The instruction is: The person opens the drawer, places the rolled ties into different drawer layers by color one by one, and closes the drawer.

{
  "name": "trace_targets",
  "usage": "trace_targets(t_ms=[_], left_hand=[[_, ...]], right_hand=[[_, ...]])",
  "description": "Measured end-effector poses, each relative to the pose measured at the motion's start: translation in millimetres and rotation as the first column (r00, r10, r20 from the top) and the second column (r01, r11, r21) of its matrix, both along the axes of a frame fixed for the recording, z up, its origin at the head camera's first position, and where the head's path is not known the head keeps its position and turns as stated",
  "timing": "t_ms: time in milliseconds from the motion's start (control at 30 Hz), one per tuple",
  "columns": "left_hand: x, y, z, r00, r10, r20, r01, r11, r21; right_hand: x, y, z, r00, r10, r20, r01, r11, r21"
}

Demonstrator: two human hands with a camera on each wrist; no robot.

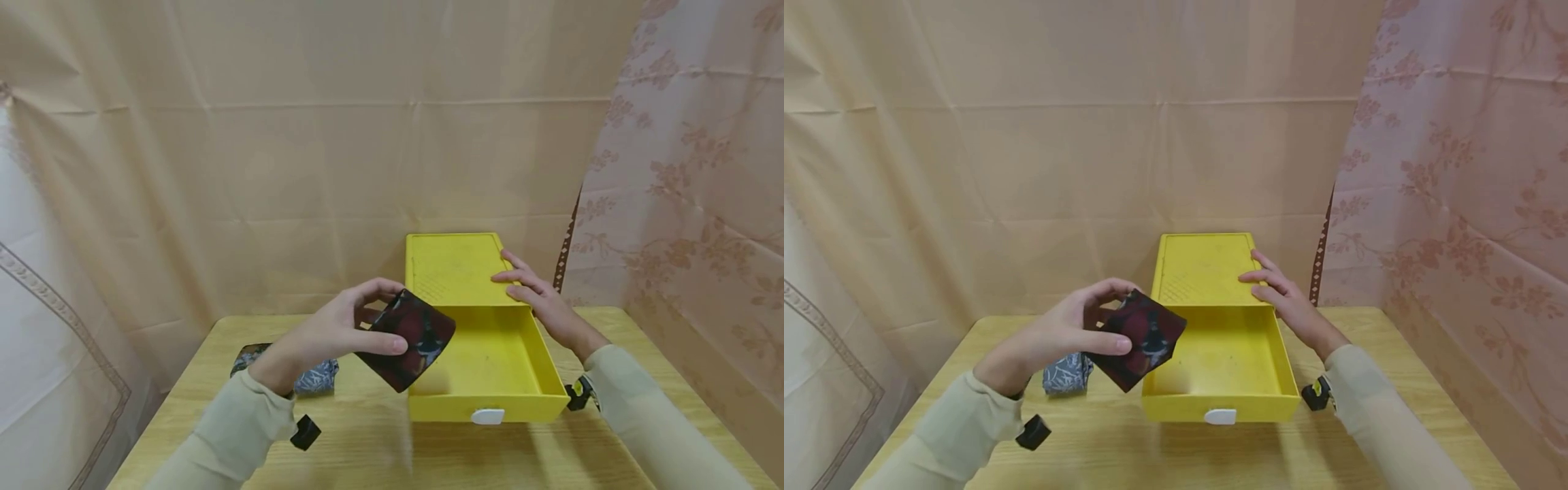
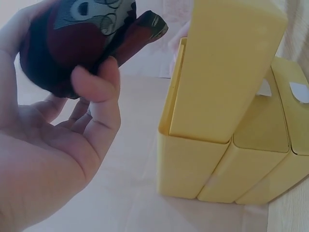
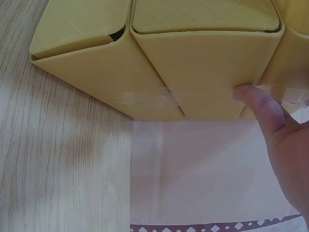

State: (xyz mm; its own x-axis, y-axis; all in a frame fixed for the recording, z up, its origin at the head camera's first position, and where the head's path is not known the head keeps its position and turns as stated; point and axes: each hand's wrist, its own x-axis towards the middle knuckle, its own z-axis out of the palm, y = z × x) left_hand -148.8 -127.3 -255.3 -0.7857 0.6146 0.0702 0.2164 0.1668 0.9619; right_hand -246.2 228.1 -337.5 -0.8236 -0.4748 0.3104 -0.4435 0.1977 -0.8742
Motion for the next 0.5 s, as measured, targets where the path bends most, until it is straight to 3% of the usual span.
trace_targets(t_ms=[233, 500], left_hand=[[-2.0, 10, -1.8, 1.0, -0.025, 0.018, 0.025, 1.0, -0.007], [-4.1, 23, 3.1, 0.999, -0.033, -0.019, 0.033, 0.999, -0.027]], right_hand=[[-1.5, 1, -0.7, 1.0, -0.011, 0.004, 0.011, 1.0, 0.013], [-0.7, 1, 1.1, 1.0, -0.021, -0.009, 0.021, 0.999, 0.031]])
